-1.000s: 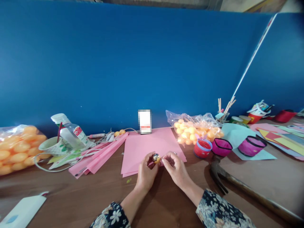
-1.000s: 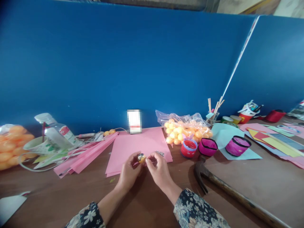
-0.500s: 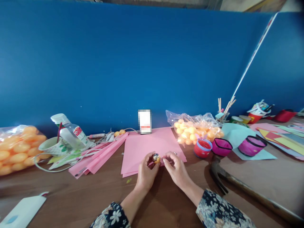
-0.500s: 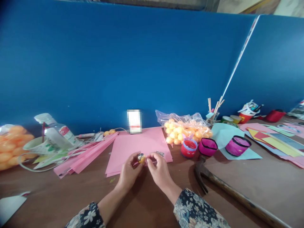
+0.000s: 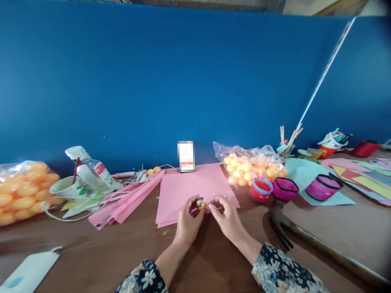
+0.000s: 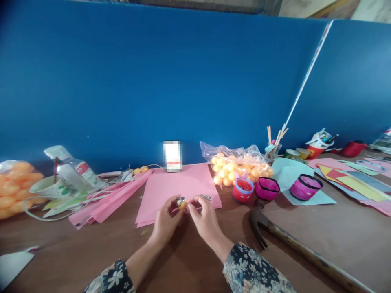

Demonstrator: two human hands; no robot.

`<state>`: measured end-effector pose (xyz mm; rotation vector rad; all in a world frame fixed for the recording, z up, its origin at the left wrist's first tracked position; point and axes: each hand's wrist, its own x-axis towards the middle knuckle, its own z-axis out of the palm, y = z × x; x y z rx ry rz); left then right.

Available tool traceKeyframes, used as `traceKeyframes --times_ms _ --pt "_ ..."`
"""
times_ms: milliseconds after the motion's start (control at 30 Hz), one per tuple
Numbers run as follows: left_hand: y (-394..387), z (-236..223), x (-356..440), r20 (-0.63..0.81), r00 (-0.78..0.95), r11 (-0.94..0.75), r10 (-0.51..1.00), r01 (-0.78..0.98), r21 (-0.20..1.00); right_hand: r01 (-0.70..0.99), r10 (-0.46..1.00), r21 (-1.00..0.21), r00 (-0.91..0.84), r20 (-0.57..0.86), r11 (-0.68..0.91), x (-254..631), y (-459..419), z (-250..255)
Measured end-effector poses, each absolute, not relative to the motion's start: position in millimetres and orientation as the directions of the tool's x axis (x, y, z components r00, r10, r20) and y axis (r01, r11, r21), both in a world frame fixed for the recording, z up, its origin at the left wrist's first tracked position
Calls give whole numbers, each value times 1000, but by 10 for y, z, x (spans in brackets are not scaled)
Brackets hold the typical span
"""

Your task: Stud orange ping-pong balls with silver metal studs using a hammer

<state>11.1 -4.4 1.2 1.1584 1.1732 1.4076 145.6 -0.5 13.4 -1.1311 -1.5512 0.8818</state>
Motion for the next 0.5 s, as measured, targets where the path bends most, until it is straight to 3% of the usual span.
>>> traceKeyframes --times_ms 367,500 --pt "-44 16 110 100 -116 -109 988 -78 991 285 935 -891 -69 348 353 1472 13 127" --pt "-45 17 108 86 -120 -96 989 -83 992 232 945 -916 -102 312 328 1468 22 100"
